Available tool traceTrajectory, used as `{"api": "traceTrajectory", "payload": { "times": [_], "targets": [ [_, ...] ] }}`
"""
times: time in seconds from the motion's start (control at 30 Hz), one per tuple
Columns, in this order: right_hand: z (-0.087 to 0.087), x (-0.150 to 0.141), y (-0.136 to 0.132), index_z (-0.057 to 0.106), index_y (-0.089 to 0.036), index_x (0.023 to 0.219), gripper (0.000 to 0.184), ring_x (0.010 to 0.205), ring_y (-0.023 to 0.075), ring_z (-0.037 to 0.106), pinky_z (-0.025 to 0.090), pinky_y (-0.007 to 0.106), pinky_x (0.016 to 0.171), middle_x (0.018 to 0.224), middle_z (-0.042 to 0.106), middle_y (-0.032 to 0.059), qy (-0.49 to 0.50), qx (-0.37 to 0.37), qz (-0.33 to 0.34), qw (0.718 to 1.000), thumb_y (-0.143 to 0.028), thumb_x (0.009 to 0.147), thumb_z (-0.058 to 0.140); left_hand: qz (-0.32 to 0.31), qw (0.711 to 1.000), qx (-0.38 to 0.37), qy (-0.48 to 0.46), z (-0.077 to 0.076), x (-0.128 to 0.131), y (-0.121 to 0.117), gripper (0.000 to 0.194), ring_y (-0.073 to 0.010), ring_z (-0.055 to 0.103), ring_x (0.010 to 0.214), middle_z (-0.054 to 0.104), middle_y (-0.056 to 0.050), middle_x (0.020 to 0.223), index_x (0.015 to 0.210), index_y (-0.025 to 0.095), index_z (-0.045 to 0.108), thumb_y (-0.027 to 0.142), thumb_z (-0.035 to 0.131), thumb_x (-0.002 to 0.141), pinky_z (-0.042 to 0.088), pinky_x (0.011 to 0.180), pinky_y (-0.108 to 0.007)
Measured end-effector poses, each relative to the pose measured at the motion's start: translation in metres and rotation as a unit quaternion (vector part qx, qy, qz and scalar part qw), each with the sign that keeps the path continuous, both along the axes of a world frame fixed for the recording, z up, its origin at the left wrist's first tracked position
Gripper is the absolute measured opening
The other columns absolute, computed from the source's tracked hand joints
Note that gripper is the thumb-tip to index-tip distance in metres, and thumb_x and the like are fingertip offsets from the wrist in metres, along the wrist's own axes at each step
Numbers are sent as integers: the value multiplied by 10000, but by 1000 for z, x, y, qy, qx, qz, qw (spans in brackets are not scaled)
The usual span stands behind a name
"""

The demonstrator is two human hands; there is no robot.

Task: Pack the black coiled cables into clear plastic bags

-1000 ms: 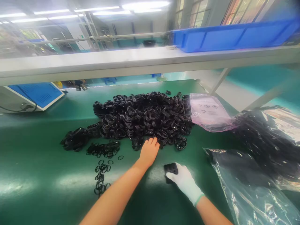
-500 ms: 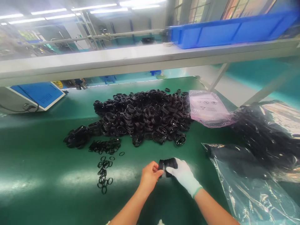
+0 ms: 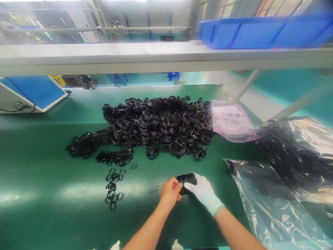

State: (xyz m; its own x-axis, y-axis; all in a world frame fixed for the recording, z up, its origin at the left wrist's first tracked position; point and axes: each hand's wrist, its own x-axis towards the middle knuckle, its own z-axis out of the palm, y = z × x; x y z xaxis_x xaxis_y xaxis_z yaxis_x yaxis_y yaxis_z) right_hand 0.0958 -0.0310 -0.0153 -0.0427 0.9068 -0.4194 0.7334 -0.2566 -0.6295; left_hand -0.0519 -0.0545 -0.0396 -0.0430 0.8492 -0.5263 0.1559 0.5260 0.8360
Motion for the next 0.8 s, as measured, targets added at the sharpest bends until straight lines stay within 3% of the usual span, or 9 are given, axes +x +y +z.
{"api": "traceTrajectory", "payload": {
  "times": [0.27, 0.47, 0.53, 0.63, 0.7, 0.8],
  "targets": [
    [1, -2, 3, 548, -204, 848, 267, 813, 188, 531, 397, 274, 709, 815, 564, 40, -13, -10, 12, 1000, -429, 705, 530, -37, 996, -29, -74, -9, 0, 6, 341, -86, 511, 389, 466, 80, 469, 669, 196, 404, 510, 537, 659, 452, 416, -225],
    [3, -16, 0, 501, -174, 1012, 539, 890, 251, 534, 417, 332, 733, 987, 505, 113, -84, -59, -44, 994, -466, 577, 627, -64, 995, -50, -64, 3, -13, 6, 322, -104, 558, 475, 531, 30, 609, 762, 183, 467, 502, 459, 716, 493, 506, -281],
    [4, -19, 0, 502, -175, 1006, 533, 906, 255, 533, 417, 341, 755, 992, 496, 115, -90, -63, -48, 993, -454, 570, 630, -70, 997, -16, -11, 8, -20, 2, 330, -148, 616, 670, 594, -29, 847, 943, 198, 503, 420, 524, 698, 505, 656, -336],
    [5, -20, 0, 498, -178, 1009, 537, 918, 256, 532, 418, 350, 770, 995, 486, 114, -95, -68, -52, 992, -450, 565, 629, -144, 972, 92, 159, 10, -25, -4, 708, -245, 463, 1127, 458, -57, 1262, 1219, 270, 404, 203, 665, 565, 327, 978, -412],
    [5, -20, 0, 498, -179, 1004, 527, 921, 252, 532, 420, 348, 774, 992, 482, 111, -94, -69, -51, 992, -448, 568, 625, -194, 943, 130, 238, 4, -23, -6, 801, -262, 346, 1226, 422, -43, 1311, 1273, 273, 367, 142, 673, 544, 221, 1042, -426],
    [3, -19, 0, 497, -181, 1003, 514, 904, 240, 539, 424, 335, 767, 989, 477, 105, -93, -72, -53, 992, -431, 571, 622, -195, 940, 142, 242, -8, -16, -7, 763, -229, 367, 1205, 462, -23, 1271, 1275, 273, 375, 151, 665, 580, 231, 1043, -393]
  ]
}}
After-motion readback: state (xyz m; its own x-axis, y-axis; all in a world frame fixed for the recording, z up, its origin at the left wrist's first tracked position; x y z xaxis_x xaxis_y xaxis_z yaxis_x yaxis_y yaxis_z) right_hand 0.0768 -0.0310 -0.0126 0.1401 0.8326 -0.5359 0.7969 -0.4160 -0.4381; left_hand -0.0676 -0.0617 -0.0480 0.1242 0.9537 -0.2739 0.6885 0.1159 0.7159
